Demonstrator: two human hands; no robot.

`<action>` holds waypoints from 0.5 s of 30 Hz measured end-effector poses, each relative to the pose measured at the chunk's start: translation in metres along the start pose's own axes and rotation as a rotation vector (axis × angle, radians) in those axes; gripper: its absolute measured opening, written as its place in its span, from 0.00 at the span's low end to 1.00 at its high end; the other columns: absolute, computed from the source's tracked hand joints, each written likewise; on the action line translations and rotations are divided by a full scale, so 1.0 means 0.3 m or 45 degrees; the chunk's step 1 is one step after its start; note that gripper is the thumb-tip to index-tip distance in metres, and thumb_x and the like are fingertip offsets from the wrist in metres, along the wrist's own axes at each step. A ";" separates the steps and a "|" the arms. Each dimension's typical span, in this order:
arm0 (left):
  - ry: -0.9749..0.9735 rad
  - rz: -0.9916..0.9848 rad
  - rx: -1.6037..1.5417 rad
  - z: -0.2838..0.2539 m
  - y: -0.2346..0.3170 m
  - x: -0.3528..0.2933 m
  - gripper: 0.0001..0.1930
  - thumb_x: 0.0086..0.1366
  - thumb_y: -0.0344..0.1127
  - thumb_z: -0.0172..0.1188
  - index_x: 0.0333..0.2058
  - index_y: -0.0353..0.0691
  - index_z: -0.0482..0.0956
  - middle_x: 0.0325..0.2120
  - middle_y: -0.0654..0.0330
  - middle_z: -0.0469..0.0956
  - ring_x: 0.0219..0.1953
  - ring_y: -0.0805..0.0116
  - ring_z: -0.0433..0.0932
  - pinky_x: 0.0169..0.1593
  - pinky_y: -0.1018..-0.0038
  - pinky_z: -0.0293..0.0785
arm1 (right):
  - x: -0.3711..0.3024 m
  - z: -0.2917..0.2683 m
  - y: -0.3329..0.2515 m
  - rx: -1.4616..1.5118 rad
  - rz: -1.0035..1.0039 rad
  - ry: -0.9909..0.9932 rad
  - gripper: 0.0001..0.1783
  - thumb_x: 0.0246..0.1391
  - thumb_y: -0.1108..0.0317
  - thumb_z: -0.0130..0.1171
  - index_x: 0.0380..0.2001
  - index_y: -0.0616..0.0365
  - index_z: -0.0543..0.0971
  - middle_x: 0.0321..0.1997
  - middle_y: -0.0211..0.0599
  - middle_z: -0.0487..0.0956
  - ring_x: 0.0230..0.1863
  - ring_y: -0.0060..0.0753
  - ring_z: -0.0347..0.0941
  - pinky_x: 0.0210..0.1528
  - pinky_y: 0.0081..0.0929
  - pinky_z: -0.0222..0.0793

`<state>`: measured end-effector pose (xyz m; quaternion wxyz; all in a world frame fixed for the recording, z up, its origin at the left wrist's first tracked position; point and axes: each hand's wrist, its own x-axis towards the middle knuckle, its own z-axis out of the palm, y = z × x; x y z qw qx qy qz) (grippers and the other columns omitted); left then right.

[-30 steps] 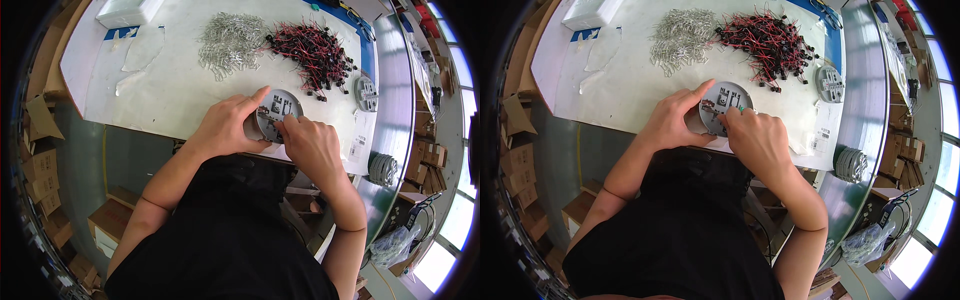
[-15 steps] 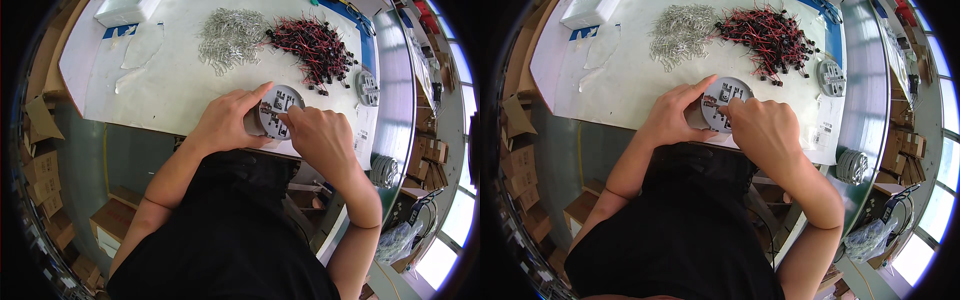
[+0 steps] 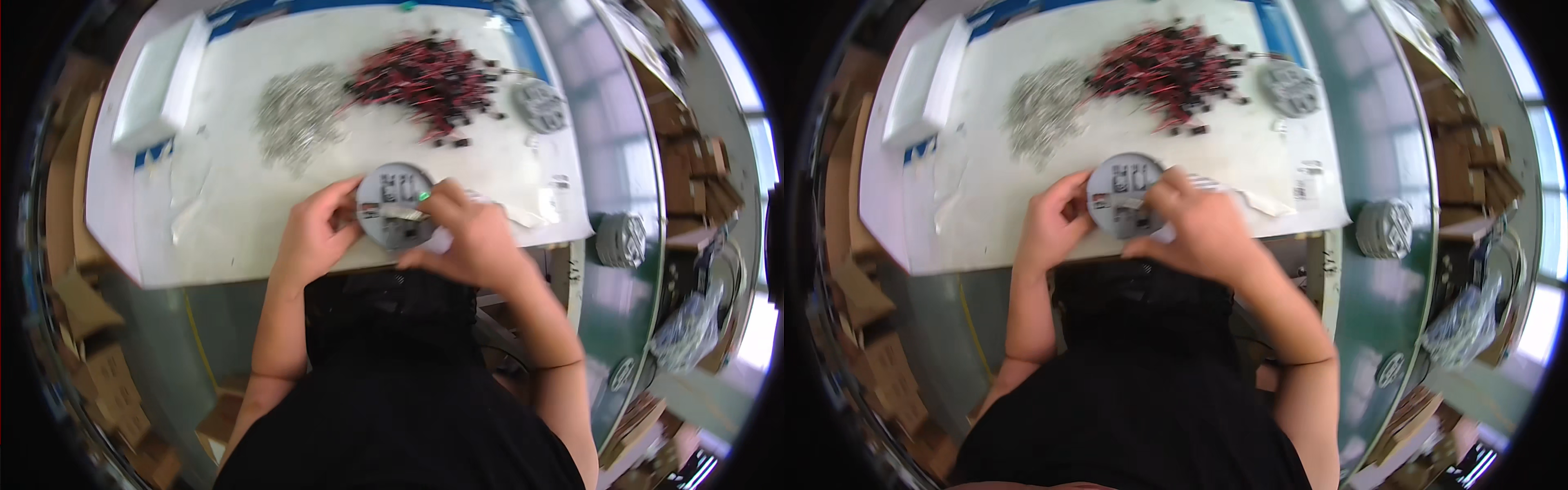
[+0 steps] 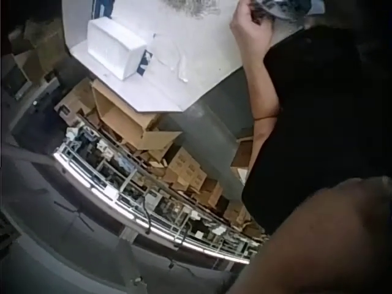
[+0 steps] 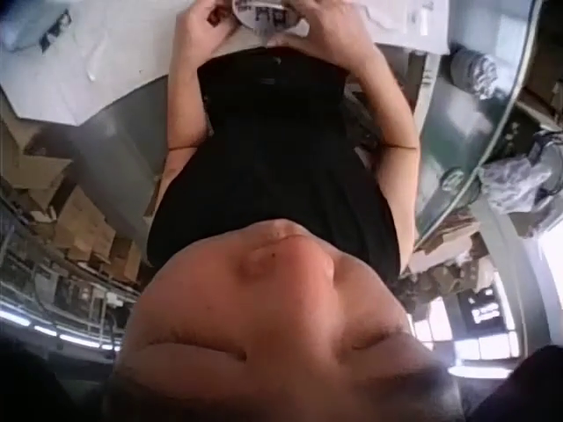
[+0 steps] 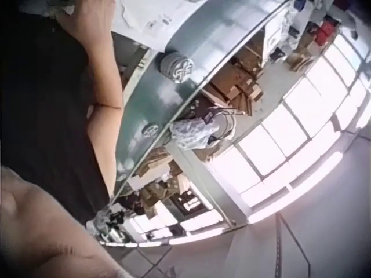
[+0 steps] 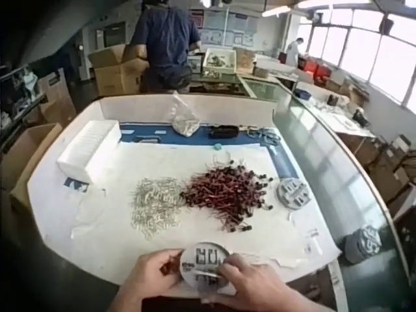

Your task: The person is manually inserting small wires into circular connector components at a workbench.

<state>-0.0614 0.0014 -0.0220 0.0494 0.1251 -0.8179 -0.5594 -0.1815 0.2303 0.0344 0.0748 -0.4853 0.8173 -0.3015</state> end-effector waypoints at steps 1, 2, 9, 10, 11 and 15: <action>0.040 -0.064 0.000 0.001 -0.020 -0.008 0.26 0.59 0.20 0.71 0.58 0.36 0.81 0.37 0.58 0.81 0.34 0.71 0.79 0.40 0.73 0.77 | -0.027 0.055 -0.011 -0.009 -0.021 0.066 0.23 0.52 0.56 0.78 0.46 0.53 0.81 0.43 0.39 0.80 0.31 0.50 0.82 0.34 0.42 0.79; 0.087 0.054 -0.094 0.008 -0.045 -0.010 0.22 0.61 0.20 0.69 0.55 0.34 0.82 0.36 0.59 0.79 0.34 0.72 0.77 0.40 0.75 0.76 | -0.043 0.108 -0.018 -0.023 -0.040 0.135 0.26 0.50 0.56 0.79 0.49 0.53 0.81 0.45 0.38 0.80 0.30 0.49 0.82 0.34 0.41 0.79; 0.047 0.341 0.173 0.021 0.011 -0.041 0.14 0.69 0.22 0.64 0.52 0.31 0.81 0.35 0.61 0.77 0.34 0.75 0.77 0.42 0.78 0.75 | -0.023 0.024 0.080 0.070 0.143 1.101 0.26 0.54 0.70 0.75 0.57 0.54 0.81 0.30 0.37 0.80 0.25 0.35 0.81 0.28 0.32 0.75; 0.023 0.329 0.245 0.026 0.034 -0.045 0.13 0.71 0.23 0.63 0.52 0.31 0.81 0.35 0.61 0.78 0.35 0.76 0.77 0.42 0.78 0.75 | -0.009 -0.090 0.150 0.043 0.240 1.239 0.26 0.56 0.72 0.74 0.59 0.54 0.81 0.26 0.37 0.79 0.24 0.31 0.80 0.27 0.32 0.74; 0.009 0.350 0.253 0.037 0.038 -0.056 0.13 0.71 0.23 0.63 0.52 0.31 0.81 0.35 0.61 0.78 0.35 0.76 0.77 0.42 0.78 0.75 | -0.004 -0.220 0.246 -0.023 0.328 1.267 0.25 0.59 0.71 0.73 0.60 0.54 0.81 0.25 0.37 0.80 0.23 0.28 0.79 0.27 0.32 0.73; -0.088 0.005 -0.320 0.101 0.047 -0.056 0.09 0.76 0.28 0.62 0.51 0.32 0.82 0.38 0.61 0.80 0.39 0.74 0.80 0.46 0.77 0.77 | -0.197 -0.686 0.854 -0.430 0.968 0.973 0.24 0.65 0.55 0.66 0.57 0.58 0.84 0.40 0.53 0.88 0.35 0.43 0.86 0.39 0.41 0.81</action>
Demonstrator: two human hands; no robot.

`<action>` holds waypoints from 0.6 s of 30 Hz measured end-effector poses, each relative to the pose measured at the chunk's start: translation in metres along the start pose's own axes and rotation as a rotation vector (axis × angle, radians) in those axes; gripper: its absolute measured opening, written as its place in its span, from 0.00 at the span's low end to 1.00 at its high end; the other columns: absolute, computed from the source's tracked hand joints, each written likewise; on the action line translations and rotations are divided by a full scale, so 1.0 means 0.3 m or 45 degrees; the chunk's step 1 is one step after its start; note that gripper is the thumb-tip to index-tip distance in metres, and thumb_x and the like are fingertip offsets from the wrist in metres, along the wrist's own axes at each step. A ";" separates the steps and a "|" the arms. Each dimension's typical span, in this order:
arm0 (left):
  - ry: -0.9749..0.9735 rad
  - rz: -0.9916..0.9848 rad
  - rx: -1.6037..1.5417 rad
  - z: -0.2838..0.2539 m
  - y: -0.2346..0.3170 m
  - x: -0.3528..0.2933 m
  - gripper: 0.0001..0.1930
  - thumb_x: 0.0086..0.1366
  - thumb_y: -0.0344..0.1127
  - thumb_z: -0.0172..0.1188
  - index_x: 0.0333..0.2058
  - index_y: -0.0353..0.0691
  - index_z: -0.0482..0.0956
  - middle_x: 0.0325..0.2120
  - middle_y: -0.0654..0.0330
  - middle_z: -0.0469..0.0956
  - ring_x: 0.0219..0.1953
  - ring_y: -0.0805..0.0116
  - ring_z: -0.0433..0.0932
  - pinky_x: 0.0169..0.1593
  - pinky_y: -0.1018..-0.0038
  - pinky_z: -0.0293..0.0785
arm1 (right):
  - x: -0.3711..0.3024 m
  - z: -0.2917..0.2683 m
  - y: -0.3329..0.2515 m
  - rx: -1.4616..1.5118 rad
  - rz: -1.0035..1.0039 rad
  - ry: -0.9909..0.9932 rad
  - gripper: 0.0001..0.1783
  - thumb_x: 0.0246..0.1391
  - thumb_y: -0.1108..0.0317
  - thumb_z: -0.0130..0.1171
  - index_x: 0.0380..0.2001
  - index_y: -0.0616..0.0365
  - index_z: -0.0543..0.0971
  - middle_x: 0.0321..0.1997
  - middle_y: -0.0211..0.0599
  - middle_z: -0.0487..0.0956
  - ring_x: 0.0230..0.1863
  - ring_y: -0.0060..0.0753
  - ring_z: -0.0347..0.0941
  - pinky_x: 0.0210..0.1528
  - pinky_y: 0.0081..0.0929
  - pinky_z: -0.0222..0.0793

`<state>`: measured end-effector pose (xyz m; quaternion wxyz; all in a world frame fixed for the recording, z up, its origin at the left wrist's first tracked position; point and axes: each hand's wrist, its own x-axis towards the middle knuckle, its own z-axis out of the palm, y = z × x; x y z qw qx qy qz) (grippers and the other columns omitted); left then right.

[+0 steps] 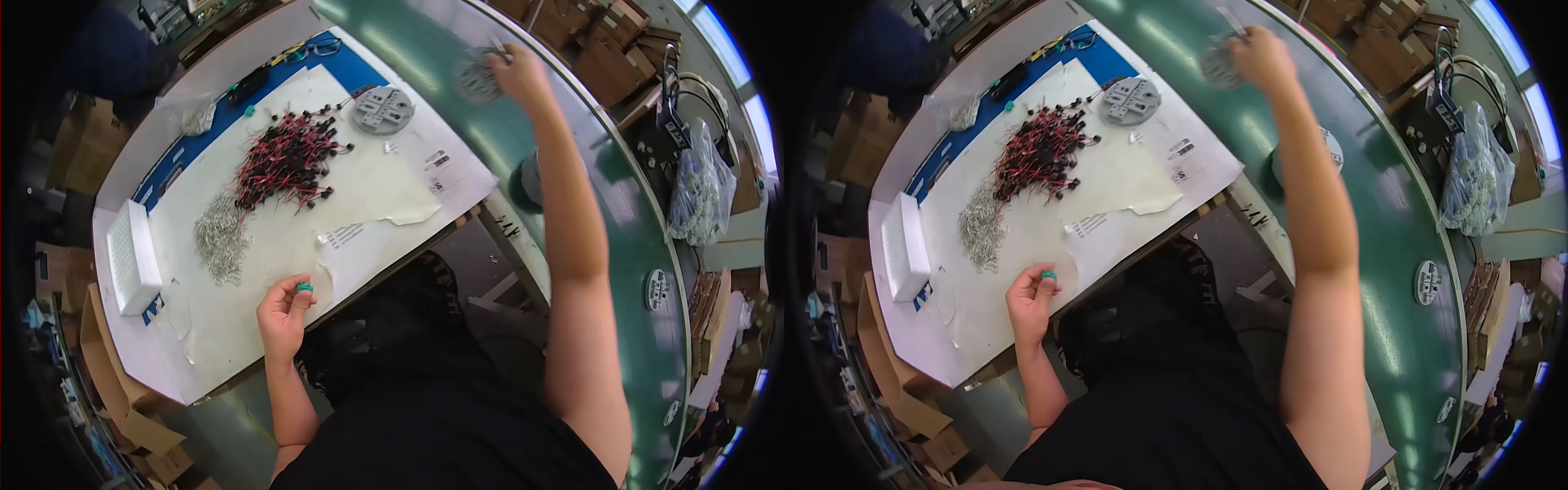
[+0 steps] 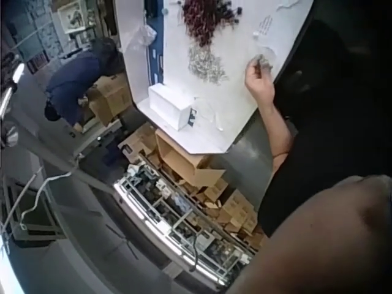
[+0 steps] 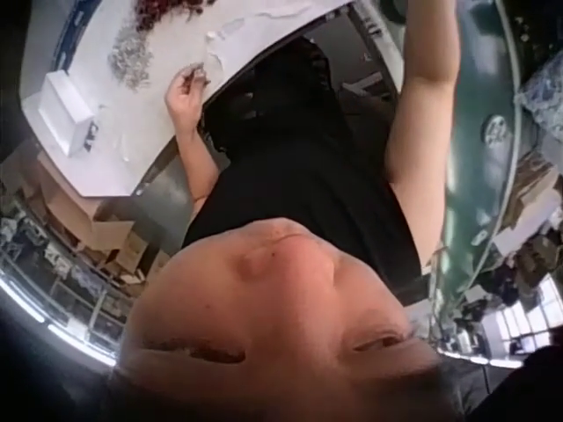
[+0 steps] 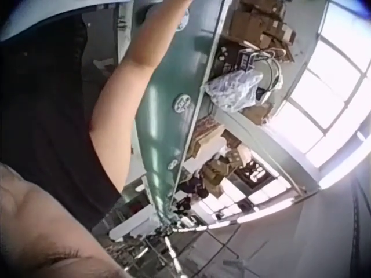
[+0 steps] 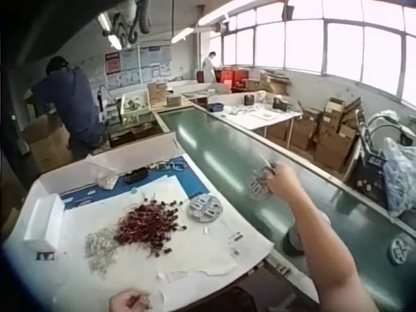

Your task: The person is manually inserting small wires into circular connector components at a workbench.

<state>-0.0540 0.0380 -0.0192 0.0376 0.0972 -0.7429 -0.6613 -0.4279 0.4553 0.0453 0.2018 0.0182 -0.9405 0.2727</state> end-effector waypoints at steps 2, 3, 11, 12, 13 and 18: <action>-0.115 -0.006 -0.008 0.054 0.026 0.021 0.09 0.78 0.31 0.60 0.50 0.32 0.81 0.38 0.60 0.81 0.42 0.73 0.81 0.48 0.75 0.78 | 0.116 -0.084 0.240 -0.213 0.211 -0.158 0.23 0.65 0.52 0.65 0.54 0.57 0.85 0.36 0.47 0.86 0.31 0.40 0.83 0.33 0.39 0.79; -0.163 -0.013 -0.009 0.084 0.036 0.031 0.09 0.79 0.33 0.59 0.50 0.33 0.80 0.39 0.60 0.82 0.43 0.72 0.82 0.49 0.74 0.79 | 0.122 -0.116 0.346 -0.210 0.213 -0.149 0.23 0.65 0.52 0.65 0.54 0.57 0.85 0.36 0.47 0.86 0.31 0.40 0.83 0.33 0.39 0.79; -0.721 -0.112 -0.508 0.616 0.248 0.287 0.15 0.85 0.43 0.48 0.54 0.37 0.75 0.65 0.51 0.71 0.69 0.58 0.70 0.65 0.56 0.74 | -0.031 -0.318 0.663 0.202 0.685 0.020 0.27 0.67 0.45 0.64 0.52 0.59 0.84 0.30 0.32 0.81 0.19 0.22 0.69 0.19 0.29 0.64; -0.771 -0.149 -0.537 0.695 0.262 0.322 0.16 0.85 0.44 0.46 0.55 0.37 0.74 0.71 0.47 0.67 0.72 0.53 0.68 0.67 0.51 0.72 | -0.062 -0.367 0.672 0.284 0.747 -0.068 0.28 0.67 0.44 0.63 0.52 0.60 0.84 0.31 0.31 0.81 0.18 0.20 0.66 0.17 0.27 0.62; -0.791 -0.156 -0.527 0.773 0.281 0.355 0.16 0.85 0.44 0.46 0.55 0.37 0.74 0.71 0.47 0.67 0.72 0.53 0.68 0.67 0.51 0.72 | -0.121 -0.426 0.648 0.329 0.769 -0.231 0.30 0.68 0.41 0.62 0.53 0.59 0.84 0.34 0.31 0.82 0.17 0.19 0.64 0.17 0.25 0.60; -0.769 -0.429 -0.609 1.057 0.306 0.476 0.13 0.85 0.45 0.48 0.53 0.43 0.76 0.60 0.56 0.73 0.66 0.63 0.71 0.69 0.59 0.67 | -0.492 -0.499 0.416 0.653 0.846 -0.453 0.39 0.72 0.32 0.49 0.64 0.58 0.77 0.43 0.34 0.84 0.16 0.18 0.62 0.17 0.23 0.59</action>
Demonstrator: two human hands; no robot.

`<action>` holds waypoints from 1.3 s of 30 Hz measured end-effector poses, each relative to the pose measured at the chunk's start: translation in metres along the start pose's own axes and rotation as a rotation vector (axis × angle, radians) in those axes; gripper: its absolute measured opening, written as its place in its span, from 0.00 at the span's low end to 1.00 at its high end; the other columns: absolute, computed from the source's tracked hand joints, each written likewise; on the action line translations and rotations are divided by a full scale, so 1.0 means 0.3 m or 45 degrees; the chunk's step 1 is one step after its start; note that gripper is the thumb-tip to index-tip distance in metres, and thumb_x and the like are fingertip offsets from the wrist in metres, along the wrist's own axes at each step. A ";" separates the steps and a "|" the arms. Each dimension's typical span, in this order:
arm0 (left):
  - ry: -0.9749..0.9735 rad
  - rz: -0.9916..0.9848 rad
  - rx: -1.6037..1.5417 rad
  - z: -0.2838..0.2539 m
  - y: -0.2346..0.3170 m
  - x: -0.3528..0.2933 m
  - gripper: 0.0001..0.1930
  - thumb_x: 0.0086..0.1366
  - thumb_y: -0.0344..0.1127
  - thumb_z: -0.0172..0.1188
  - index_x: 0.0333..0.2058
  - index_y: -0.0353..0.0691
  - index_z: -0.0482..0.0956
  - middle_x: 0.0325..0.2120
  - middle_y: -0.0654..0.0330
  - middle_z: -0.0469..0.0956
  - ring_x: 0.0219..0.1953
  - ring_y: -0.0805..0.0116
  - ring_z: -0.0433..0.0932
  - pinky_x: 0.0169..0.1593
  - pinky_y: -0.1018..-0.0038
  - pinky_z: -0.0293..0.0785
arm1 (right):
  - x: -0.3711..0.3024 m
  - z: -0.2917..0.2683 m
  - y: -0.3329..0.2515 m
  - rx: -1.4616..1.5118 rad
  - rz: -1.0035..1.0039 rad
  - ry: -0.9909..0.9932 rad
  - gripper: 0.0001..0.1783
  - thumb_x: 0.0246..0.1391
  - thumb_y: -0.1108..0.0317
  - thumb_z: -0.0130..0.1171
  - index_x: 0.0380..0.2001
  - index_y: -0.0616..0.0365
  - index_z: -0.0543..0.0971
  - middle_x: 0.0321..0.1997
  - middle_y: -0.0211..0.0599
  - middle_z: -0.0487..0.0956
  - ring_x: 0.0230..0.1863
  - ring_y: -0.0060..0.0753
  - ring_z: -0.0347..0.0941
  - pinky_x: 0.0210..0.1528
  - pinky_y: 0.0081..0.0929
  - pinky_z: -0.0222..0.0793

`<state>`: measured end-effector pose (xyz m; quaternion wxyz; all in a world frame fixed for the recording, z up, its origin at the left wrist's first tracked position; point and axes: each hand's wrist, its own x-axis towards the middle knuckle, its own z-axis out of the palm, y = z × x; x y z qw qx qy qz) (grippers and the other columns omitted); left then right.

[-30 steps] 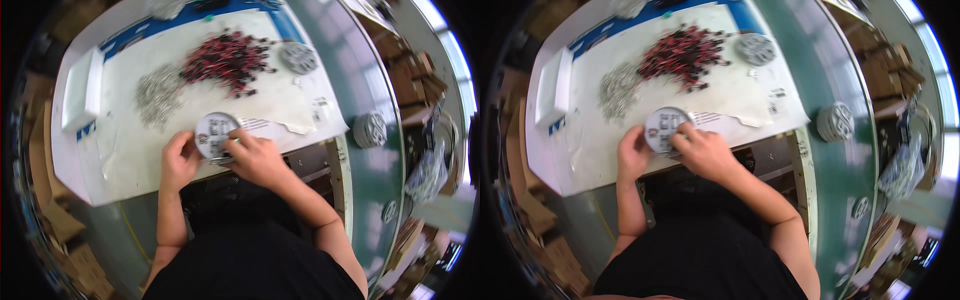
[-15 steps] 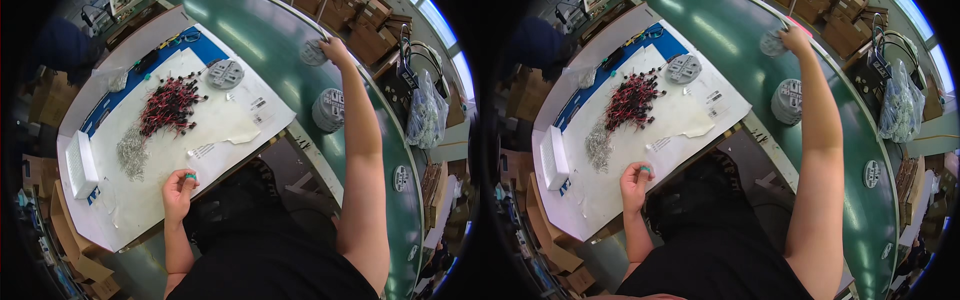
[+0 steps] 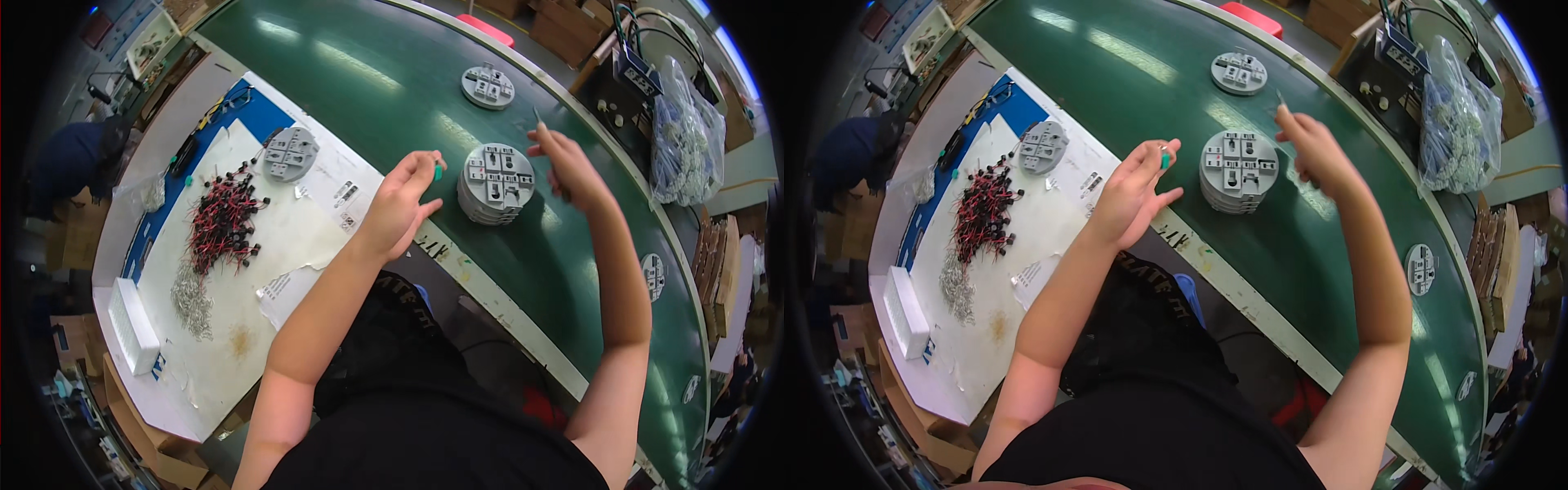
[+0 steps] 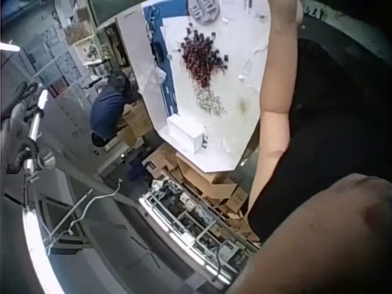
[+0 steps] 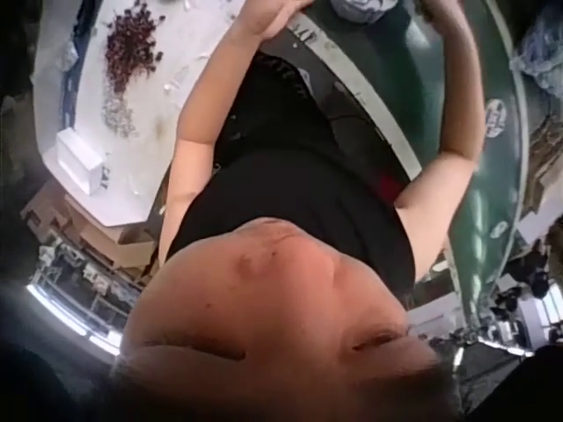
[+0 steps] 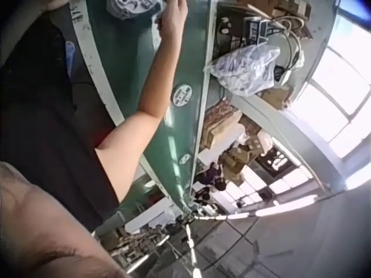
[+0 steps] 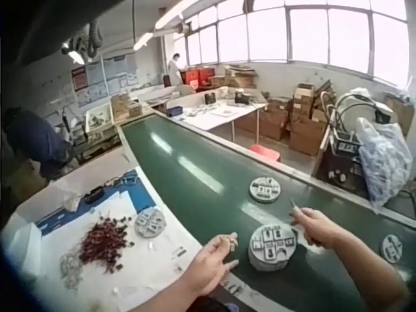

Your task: The person is manually inserting small wires into circular connector components at a workbench.

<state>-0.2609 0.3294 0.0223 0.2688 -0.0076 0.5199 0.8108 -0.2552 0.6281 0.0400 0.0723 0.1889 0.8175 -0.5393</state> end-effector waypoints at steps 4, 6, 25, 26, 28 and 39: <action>-0.210 -0.029 0.019 0.071 -0.093 0.102 0.13 0.85 0.46 0.49 0.52 0.44 0.76 0.55 0.61 0.76 0.59 0.69 0.73 0.66 0.67 0.66 | -0.204 0.135 0.131 0.378 0.068 0.120 0.37 0.74 0.35 0.49 0.66 0.57 0.74 0.36 0.31 0.81 0.15 0.18 0.63 0.17 0.20 0.61; -0.308 -0.015 0.016 0.096 -0.127 0.118 0.13 0.85 0.46 0.50 0.51 0.44 0.77 0.52 0.63 0.76 0.56 0.73 0.74 0.64 0.72 0.66 | -0.222 0.171 0.176 0.473 0.115 0.150 0.36 0.74 0.37 0.50 0.66 0.56 0.74 0.33 0.30 0.80 0.15 0.18 0.64 0.17 0.19 0.62; 0.574 0.621 -0.142 -0.135 -0.150 -0.313 0.10 0.84 0.38 0.51 0.54 0.40 0.75 0.56 0.66 0.72 0.51 0.83 0.69 0.61 0.81 0.63 | 0.216 0.765 -0.472 -0.408 -0.581 -1.252 0.29 0.62 0.51 0.67 0.57 0.62 0.84 0.33 0.24 0.80 0.25 0.16 0.67 0.27 0.23 0.66; 0.589 0.641 -0.152 -0.153 -0.144 -0.337 0.10 0.84 0.38 0.51 0.54 0.40 0.75 0.56 0.66 0.72 0.51 0.83 0.69 0.61 0.81 0.63 | 0.229 0.776 -0.455 -0.389 -0.776 -1.020 0.28 0.62 0.50 0.68 0.53 0.63 0.85 0.32 0.26 0.80 0.25 0.18 0.67 0.28 0.26 0.67; 0.583 0.674 0.191 -0.194 -0.142 -0.422 0.10 0.83 0.37 0.52 0.54 0.40 0.74 0.55 0.60 0.77 0.50 0.79 0.74 0.59 0.78 0.69 | 0.238 0.769 -0.425 -0.333 -1.133 -0.532 0.26 0.61 0.49 0.69 0.46 0.65 0.86 0.29 0.28 0.80 0.25 0.21 0.68 0.29 0.30 0.68; 0.714 0.576 0.198 -0.575 -0.148 -0.981 0.10 0.79 0.33 0.60 0.51 0.33 0.81 0.34 0.58 0.86 0.38 0.71 0.86 0.45 0.76 0.83 | -0.016 0.702 -0.425 -0.967 -0.999 -0.076 0.20 0.63 0.57 0.64 0.28 0.66 0.79 0.26 0.55 0.80 0.28 0.60 0.76 0.33 0.45 0.71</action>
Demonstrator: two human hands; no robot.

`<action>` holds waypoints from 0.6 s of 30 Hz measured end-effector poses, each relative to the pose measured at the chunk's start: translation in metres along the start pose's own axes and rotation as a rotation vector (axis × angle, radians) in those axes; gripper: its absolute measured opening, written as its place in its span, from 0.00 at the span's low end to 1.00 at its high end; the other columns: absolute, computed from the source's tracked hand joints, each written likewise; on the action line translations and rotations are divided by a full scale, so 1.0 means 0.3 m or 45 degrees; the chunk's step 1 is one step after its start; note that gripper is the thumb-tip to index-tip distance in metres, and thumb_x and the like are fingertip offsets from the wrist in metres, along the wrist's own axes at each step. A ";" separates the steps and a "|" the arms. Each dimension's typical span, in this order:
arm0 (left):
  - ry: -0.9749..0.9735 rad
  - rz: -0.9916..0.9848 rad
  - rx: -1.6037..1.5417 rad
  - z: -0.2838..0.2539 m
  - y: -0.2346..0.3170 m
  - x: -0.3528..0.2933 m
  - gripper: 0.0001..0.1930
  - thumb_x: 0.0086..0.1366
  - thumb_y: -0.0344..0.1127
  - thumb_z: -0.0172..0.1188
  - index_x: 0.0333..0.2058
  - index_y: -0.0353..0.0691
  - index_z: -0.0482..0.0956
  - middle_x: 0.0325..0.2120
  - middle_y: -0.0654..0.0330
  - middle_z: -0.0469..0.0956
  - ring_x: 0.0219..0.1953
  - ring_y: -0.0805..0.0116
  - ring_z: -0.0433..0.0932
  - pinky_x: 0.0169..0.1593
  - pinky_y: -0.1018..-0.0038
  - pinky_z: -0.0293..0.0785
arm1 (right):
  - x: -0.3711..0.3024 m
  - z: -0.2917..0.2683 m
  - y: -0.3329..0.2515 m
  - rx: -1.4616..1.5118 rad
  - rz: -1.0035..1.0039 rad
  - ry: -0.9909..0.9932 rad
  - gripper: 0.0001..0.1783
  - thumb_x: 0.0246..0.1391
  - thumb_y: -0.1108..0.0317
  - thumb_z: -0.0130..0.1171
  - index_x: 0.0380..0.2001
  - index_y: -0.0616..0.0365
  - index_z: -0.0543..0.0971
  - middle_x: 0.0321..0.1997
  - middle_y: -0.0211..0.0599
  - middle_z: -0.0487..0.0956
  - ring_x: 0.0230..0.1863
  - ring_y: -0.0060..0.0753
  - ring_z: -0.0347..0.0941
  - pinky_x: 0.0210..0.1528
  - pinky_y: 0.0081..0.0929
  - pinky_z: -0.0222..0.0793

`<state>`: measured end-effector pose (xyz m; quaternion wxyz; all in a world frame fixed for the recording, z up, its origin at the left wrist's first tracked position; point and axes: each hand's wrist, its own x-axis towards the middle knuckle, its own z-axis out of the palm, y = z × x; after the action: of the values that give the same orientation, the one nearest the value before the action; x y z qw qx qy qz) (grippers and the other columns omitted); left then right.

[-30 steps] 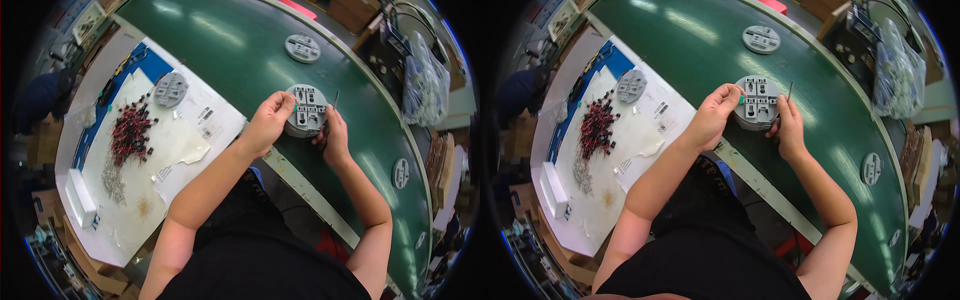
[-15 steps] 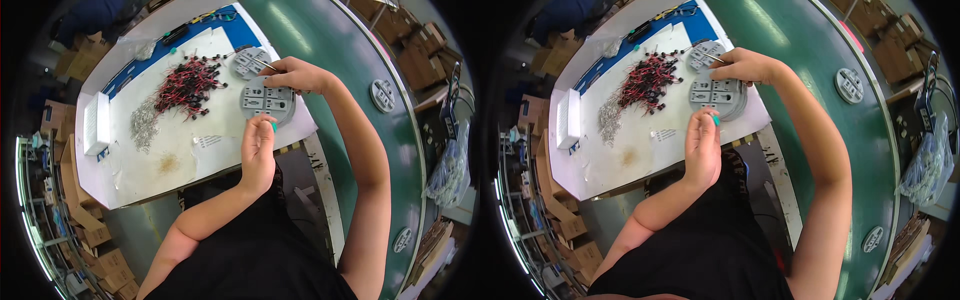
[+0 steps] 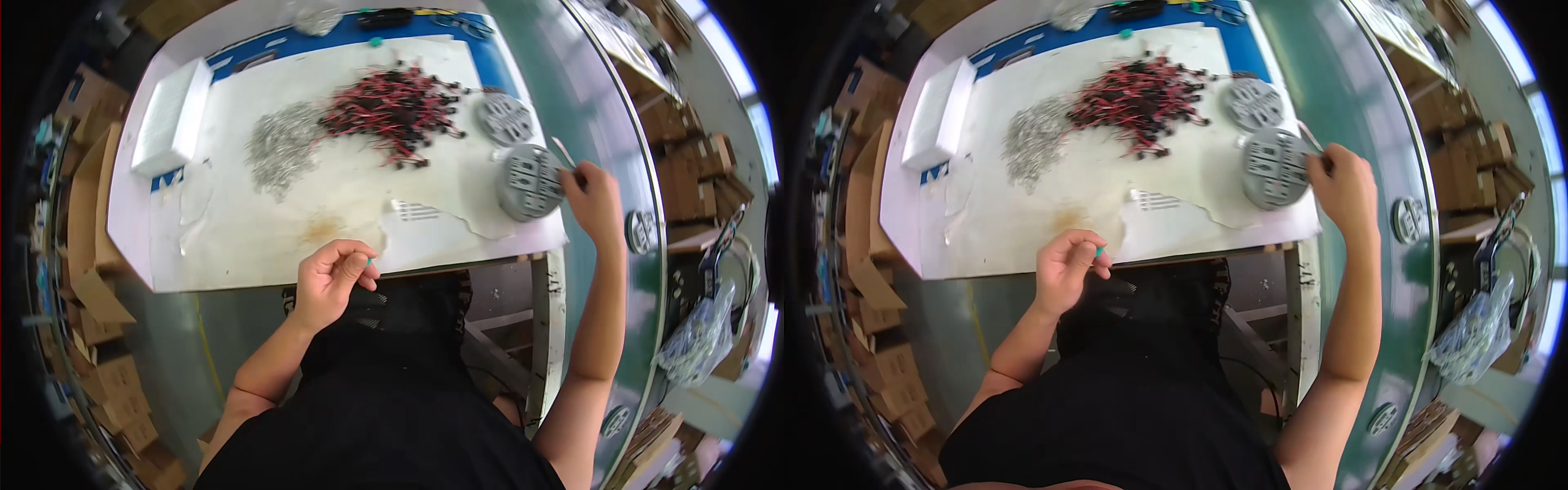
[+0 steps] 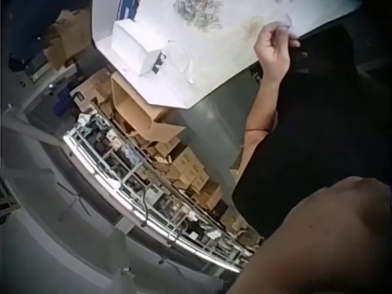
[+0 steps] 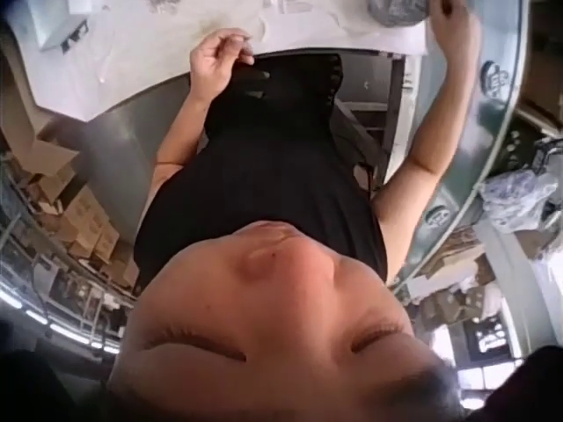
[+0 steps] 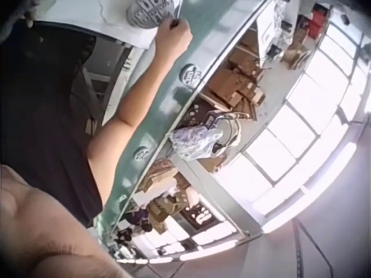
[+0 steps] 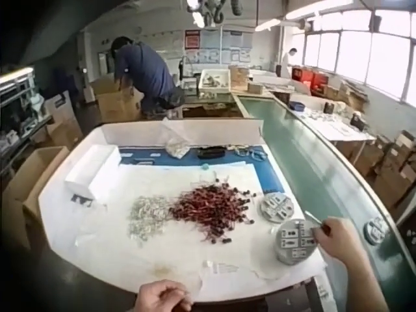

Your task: The person is manually inserting small wires into circular connector components at a workbench.

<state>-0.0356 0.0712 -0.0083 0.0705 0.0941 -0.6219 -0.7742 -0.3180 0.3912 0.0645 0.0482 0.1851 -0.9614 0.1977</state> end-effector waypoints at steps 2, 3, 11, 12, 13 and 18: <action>0.083 0.115 0.038 -0.063 0.009 -0.031 0.10 0.79 0.32 0.61 0.51 0.33 0.82 0.34 0.58 0.86 0.38 0.71 0.86 0.45 0.76 0.83 | -0.007 -0.041 -0.044 -0.014 -0.033 0.083 0.18 0.64 0.62 0.64 0.27 0.67 0.77 0.24 0.55 0.78 0.25 0.56 0.75 0.31 0.46 0.68; 0.128 0.214 0.102 -0.091 0.016 -0.047 0.10 0.78 0.31 0.61 0.52 0.34 0.82 0.34 0.58 0.86 0.39 0.71 0.86 0.44 0.76 0.83 | -0.020 -0.053 -0.093 -0.030 -0.079 0.067 0.18 0.64 0.62 0.64 0.27 0.67 0.77 0.24 0.55 0.78 0.25 0.56 0.75 0.31 0.46 0.68; 0.297 0.608 0.864 -0.274 0.059 -0.032 0.22 0.69 0.34 0.71 0.59 0.37 0.80 0.45 0.51 0.85 0.50 0.56 0.85 0.56 0.64 0.79 | -0.190 0.281 -0.622 0.247 -0.304 -0.404 0.15 0.65 0.65 0.67 0.28 0.65 0.80 0.20 0.38 0.78 0.23 0.23 0.67 0.29 0.30 0.67; 0.297 0.701 0.993 -0.272 0.058 -0.022 0.25 0.66 0.35 0.73 0.60 0.38 0.79 0.49 0.50 0.84 0.53 0.53 0.84 0.58 0.62 0.78 | -0.183 0.315 -0.658 0.235 -0.321 -0.411 0.15 0.65 0.65 0.67 0.28 0.65 0.80 0.20 0.38 0.78 0.23 0.23 0.67 0.29 0.30 0.67; 0.315 0.701 0.984 -0.261 0.059 -0.016 0.25 0.66 0.35 0.73 0.60 0.38 0.79 0.49 0.50 0.84 0.53 0.53 0.84 0.58 0.62 0.78 | -0.169 0.345 -0.686 0.317 -0.297 -0.442 0.13 0.64 0.65 0.67 0.30 0.65 0.81 0.22 0.39 0.80 0.23 0.25 0.68 0.30 0.31 0.68; 0.294 0.581 1.255 -0.193 0.061 0.020 0.42 0.56 0.43 0.80 0.68 0.44 0.72 0.59 0.49 0.78 0.62 0.46 0.76 0.65 0.55 0.73 | 0.012 0.477 -0.794 0.467 -0.405 -0.239 0.14 0.61 0.61 0.70 0.34 0.64 0.85 0.27 0.40 0.84 0.26 0.31 0.76 0.33 0.32 0.72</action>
<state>-0.0279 0.0111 -0.0030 0.2516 0.0632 -0.9034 -0.3414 -0.2346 0.1297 0.0202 -0.0453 0.3571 -0.8686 0.3405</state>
